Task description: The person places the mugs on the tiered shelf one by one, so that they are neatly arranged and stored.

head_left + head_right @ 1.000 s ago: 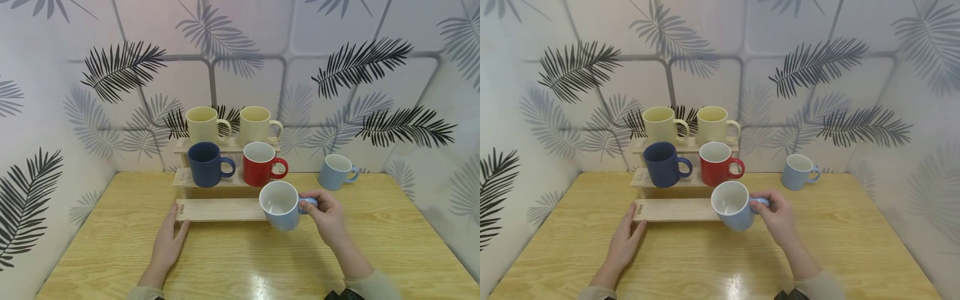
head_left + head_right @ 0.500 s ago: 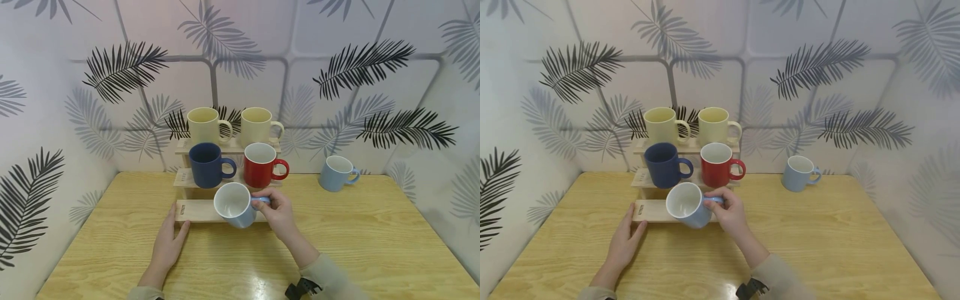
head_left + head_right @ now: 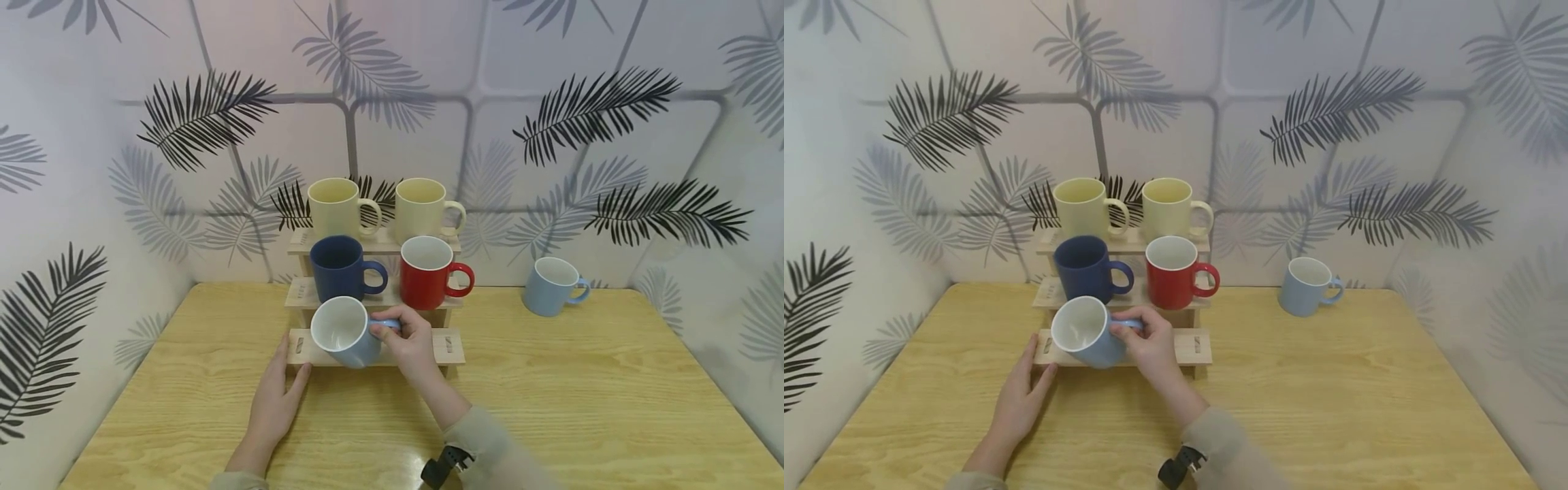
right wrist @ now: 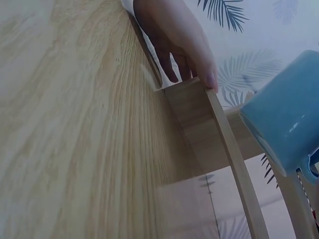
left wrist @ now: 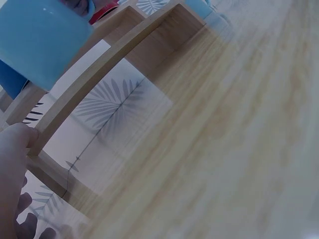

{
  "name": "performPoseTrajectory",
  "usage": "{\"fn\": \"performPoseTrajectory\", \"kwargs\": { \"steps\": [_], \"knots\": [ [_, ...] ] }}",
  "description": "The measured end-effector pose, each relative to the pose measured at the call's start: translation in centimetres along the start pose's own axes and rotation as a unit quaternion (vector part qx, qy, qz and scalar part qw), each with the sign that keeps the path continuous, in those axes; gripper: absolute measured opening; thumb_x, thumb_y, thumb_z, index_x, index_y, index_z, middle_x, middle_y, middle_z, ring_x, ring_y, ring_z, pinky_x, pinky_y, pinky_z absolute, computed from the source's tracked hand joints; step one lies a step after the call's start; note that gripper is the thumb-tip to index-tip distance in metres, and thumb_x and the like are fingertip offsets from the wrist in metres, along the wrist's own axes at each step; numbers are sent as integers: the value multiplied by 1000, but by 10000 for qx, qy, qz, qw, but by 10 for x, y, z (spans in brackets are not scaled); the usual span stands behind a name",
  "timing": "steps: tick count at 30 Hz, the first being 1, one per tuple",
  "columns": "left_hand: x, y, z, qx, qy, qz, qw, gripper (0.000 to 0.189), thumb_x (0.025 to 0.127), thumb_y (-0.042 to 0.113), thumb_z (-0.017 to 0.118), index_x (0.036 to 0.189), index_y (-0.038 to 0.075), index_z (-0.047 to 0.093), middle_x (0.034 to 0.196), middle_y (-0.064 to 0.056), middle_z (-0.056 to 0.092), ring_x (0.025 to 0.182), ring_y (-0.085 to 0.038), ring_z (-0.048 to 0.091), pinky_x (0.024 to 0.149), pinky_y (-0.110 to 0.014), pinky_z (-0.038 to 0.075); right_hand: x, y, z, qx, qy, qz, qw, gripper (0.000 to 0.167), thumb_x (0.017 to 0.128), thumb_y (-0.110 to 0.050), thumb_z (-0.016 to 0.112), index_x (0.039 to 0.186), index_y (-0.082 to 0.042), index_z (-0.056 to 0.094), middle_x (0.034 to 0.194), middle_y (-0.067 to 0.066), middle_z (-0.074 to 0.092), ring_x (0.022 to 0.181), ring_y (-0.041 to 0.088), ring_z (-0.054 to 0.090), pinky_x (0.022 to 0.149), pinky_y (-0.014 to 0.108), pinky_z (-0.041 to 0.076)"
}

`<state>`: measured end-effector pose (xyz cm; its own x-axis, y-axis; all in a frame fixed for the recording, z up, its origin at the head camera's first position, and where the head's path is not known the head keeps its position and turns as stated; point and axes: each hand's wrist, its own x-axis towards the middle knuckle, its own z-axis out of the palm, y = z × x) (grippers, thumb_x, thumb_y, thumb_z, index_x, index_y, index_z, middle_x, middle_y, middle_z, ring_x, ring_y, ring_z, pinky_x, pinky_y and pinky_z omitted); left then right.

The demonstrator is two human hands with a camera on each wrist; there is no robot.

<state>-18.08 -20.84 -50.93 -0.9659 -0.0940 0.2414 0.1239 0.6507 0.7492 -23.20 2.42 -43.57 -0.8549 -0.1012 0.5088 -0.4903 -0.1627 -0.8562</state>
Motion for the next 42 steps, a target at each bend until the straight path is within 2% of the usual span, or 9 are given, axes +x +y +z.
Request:
{"fn": "performPoseTrajectory", "kwargs": {
  "steps": [8,17,25,31,37,42],
  "knots": [
    [-1,0,0,-25,61,47,10000,70,100,40,46,152,2,17,153,-21,25,139,-39,24,112,-55,20,2,8,17,208,225,83,9995,15,77,11,72,91,13,65,88,23,66,73,9,55,65,17,47],
    [-1,0,2,-52,-5,-2,10000,72,100,43,45,152,3,16,155,-19,22,140,-38,22,112,-54,20,1,16,24,405,322,221,9984,16,78,10,72,91,12,64,88,20,66,74,10,55,65,17,46],
    [-1,0,2,-24,-6,-10,10000,72,100,44,44,153,4,16,155,-19,22,140,-38,22,112,-55,20,-1,20,24,591,454,355,9966,16,78,10,71,92,13,63,87,11,69,75,13,56,66,17,47],
    [-1,1,1,36,-4,-36,10000,72,100,44,44,152,4,16,154,-20,23,139,-38,23,112,-54,20,-4,23,21,745,509,590,9942,17,81,9,69,94,15,60,88,1,67,77,9,56,69,17,48],
    [0,-1,2,49,24,-39,10000,71,100,44,44,153,4,16,154,-20,24,139,-38,23,112,-53,20,-7,26,18,744,507,653,9938,18,83,7,68,95,15,58,89,0,67,80,8,58,72,17,50],
    [0,-2,3,70,-9,-59,10000,72,100,45,42,153,4,15,154,-20,22,140,-38,22,113,-53,19,-9,28,16,522,415,734,9951,18,84,6,68,97,13,59,91,4,66,81,9,56,73,17,48]
  ]
}}
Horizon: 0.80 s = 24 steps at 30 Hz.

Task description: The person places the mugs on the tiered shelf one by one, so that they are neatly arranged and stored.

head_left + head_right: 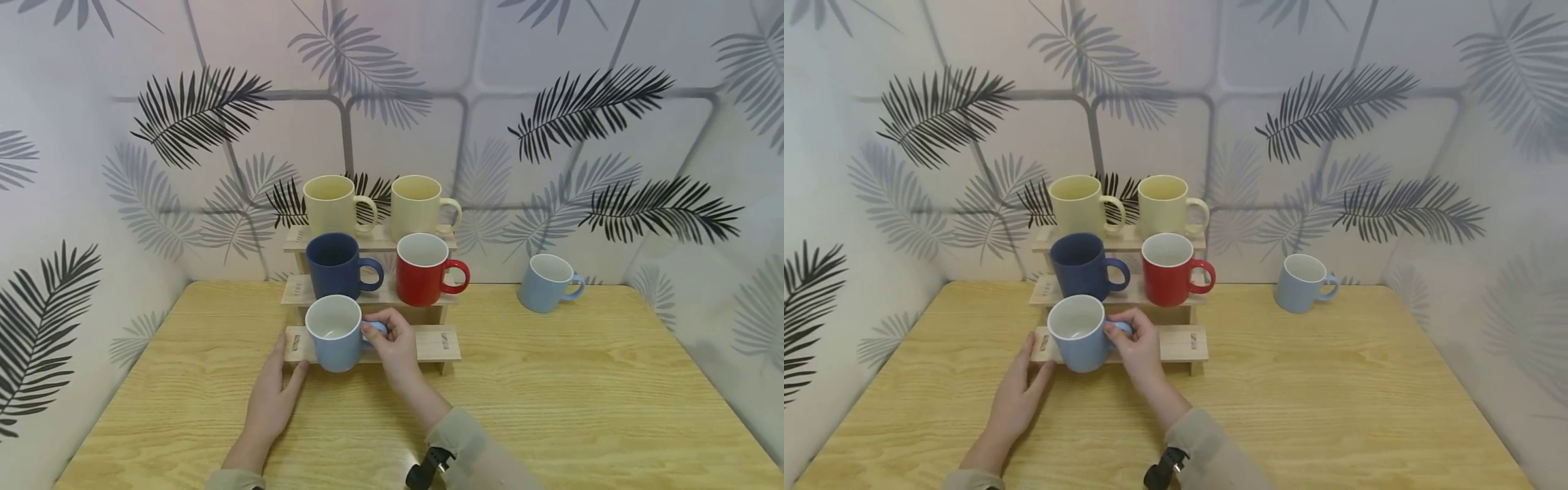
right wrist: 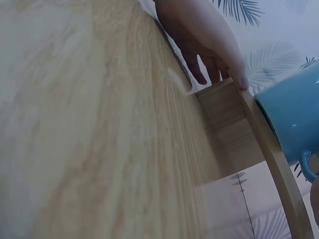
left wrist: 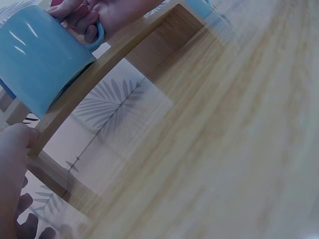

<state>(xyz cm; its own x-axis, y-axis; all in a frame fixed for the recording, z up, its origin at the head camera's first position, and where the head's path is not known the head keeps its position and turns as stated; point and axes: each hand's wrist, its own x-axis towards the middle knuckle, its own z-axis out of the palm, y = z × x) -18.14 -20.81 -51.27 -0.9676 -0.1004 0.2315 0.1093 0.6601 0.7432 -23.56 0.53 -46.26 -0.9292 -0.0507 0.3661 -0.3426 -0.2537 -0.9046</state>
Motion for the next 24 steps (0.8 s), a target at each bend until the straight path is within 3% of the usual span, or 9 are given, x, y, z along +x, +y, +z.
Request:
{"fn": "performPoseTrajectory", "kwargs": {
  "steps": [9,16,19,24],
  "knots": [
    [0,-1,-1,-23,-11,16,10000,72,101,43,43,152,2,15,154,-20,22,140,-37,22,113,-52,18,2,-9,-8,-675,-607,455,9948,20,89,-3,65,107,5,60,103,12,63,94,15,52,82,22,46],
    [0,0,1,0,-11,17,10000,72,100,43,44,152,2,15,154,-21,23,140,-38,22,113,-52,19,-6,-45,-11,-1549,-1099,551,9802,27,90,-7,65,114,4,58,111,14,60,104,25,53,93,33,47],
    [0,1,0,-12,-6,9,10000,71,101,42,44,152,2,15,154,-21,23,139,-38,23,113,-52,19,-7,-34,-22,-1939,-1342,439,9708,39,90,-14,68,124,0,55,119,12,56,113,28,52,101,41,43],
    [1,1,0,0,-28,-21,10000,72,100,44,43,153,3,15,154,-21,23,139,-39,22,112,-54,19,-9,-20,-42,-2482,-1687,306,9534,55,87,-19,71,136,-9,49,129,4,50,122,24,48,104,41,40]
  ]
}}
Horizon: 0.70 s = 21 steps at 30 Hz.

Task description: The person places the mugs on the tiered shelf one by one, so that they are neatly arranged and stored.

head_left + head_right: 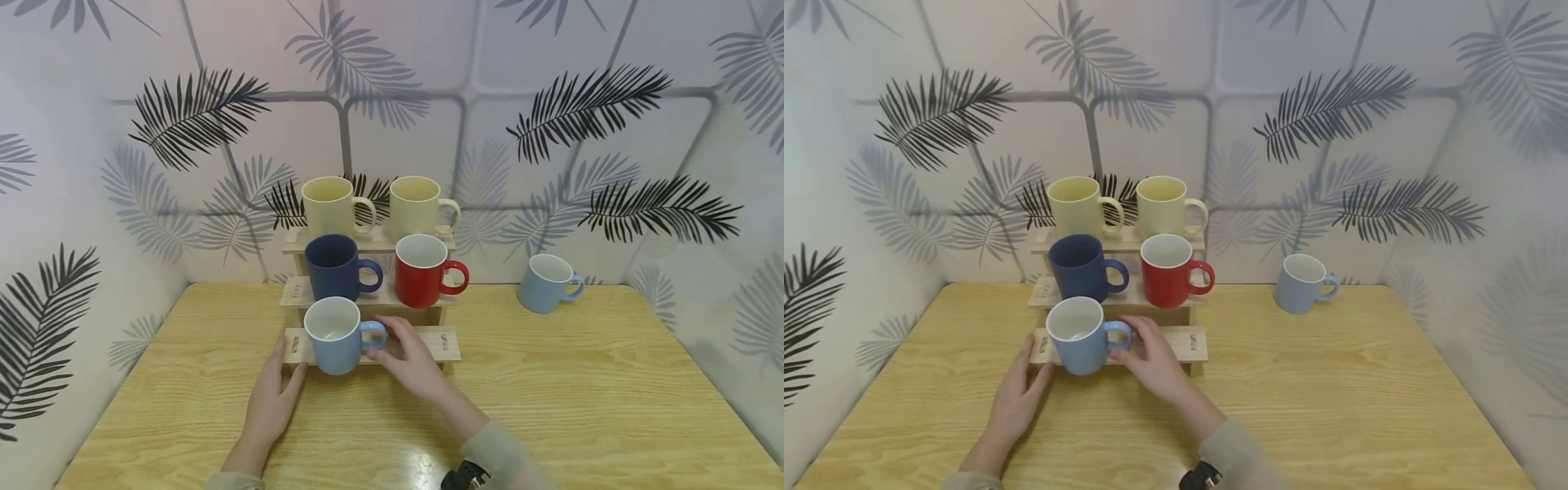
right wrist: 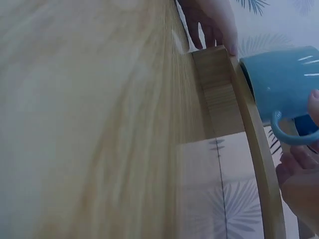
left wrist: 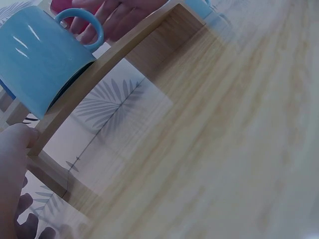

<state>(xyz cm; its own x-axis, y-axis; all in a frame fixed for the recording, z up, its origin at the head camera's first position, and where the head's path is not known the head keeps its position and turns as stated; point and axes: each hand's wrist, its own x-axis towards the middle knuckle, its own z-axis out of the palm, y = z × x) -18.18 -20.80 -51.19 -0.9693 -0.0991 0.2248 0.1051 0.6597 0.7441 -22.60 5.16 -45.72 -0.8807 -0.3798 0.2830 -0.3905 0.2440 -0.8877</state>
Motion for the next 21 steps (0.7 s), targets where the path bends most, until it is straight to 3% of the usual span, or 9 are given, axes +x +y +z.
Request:
{"fn": "performPoseTrajectory", "kwargs": {
  "steps": [5,9,14,21],
  "knots": [
    [1,-2,-1,15,-25,1,10000,73,100,46,42,153,4,13,155,-20,21,140,-39,21,112,-54,19,-11,2,-16,-373,-34,133,9992,57,88,-20,71,139,-15,47,139,2,49,129,23,43,107,44,36],
    [0,-1,-1,-6,11,21,10000,72,100,44,44,153,4,14,154,-20,22,140,-39,22,112,-54,19,-20,3,-30,-566,-31,148,9983,59,88,-18,70,142,-13,45,143,4,46,131,24,41,107,42,36],
    [-1,0,-1,-36,32,31,10000,72,100,43,44,152,3,15,153,-22,24,139,-39,23,112,-54,19,-31,5,-57,-977,-132,18,9951,46,90,-20,69,133,-11,54,136,2,51,127,24,45,103,45,40],
    [0,0,0,-17,3,13,10000,72,100,43,44,153,4,14,154,-21,23,139,-39,22,112,-54,19,-44,26,-111,-1431,225,-198,9893,31,91,-18,67,118,-5,62,125,9,58,119,29,51,99,50,43]
  ]
}}
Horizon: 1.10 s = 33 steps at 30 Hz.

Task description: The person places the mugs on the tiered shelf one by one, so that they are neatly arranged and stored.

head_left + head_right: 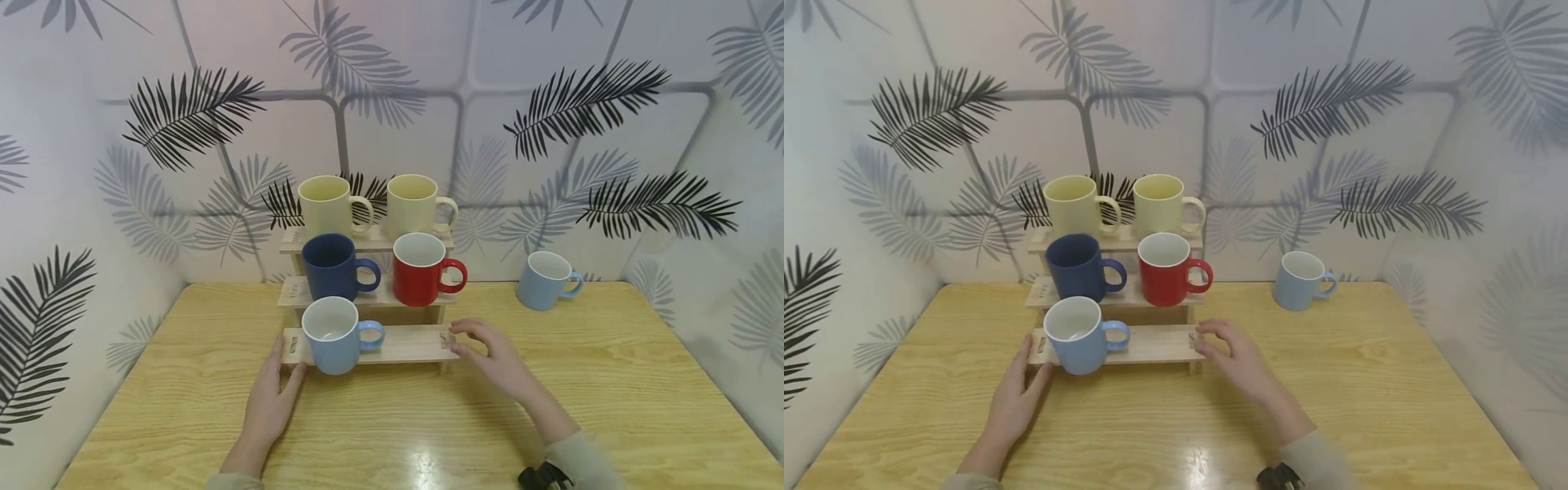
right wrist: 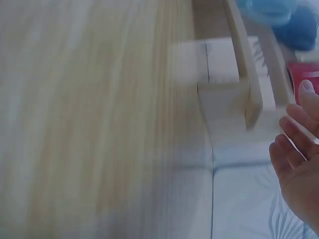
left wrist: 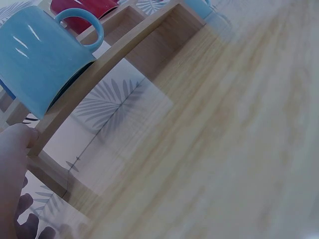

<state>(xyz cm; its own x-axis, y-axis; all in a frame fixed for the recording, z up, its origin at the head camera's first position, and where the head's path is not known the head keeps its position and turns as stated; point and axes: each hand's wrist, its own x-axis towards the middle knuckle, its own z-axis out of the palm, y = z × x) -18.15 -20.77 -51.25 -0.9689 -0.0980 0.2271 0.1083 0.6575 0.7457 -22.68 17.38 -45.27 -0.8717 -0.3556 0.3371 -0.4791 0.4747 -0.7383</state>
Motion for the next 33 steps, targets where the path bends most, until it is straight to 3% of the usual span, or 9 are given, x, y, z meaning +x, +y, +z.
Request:
{"fn": "performPoseTrajectory", "kwargs": {
  "steps": [11,18,25,33],
  "knots": [
    [-2,1,-3,-13,-70,-29,10000,72,100,44,43,153,5,13,154,-21,21,140,-40,21,112,-55,19,-4,49,-63,-886,664,-65,9938,25,91,-9,65,112,4,63,116,20,61,113,39,52,94,57,41],
    [0,2,-2,-47,-39,23,10000,72,100,44,44,153,4,14,154,-21,22,140,-39,22,112,-55,20,0,71,-97,-1506,848,189,9848,39,93,-14,64,124,8,56,124,29,54,118,47,45,95,63,36],
    [0,2,-1,-68,-1,14,10000,72,100,43,44,152,3,15,153,-22,23,139,-39,23,112,-54,20,10,86,-119,-1575,1277,434,9783,47,93,-16,63,129,11,49,127,34,48,114,51,44,91,64,37],
    [0,1,-1,-78,12,-7,10000,72,100,43,44,153,4,15,154,-20,22,140,-37,22,113,-52,20,21,102,-136,-1760,1477,818,9698,58,96,-23,60,134,16,39,133,40,37,121,58,33,99,68,26]
  ]
}}
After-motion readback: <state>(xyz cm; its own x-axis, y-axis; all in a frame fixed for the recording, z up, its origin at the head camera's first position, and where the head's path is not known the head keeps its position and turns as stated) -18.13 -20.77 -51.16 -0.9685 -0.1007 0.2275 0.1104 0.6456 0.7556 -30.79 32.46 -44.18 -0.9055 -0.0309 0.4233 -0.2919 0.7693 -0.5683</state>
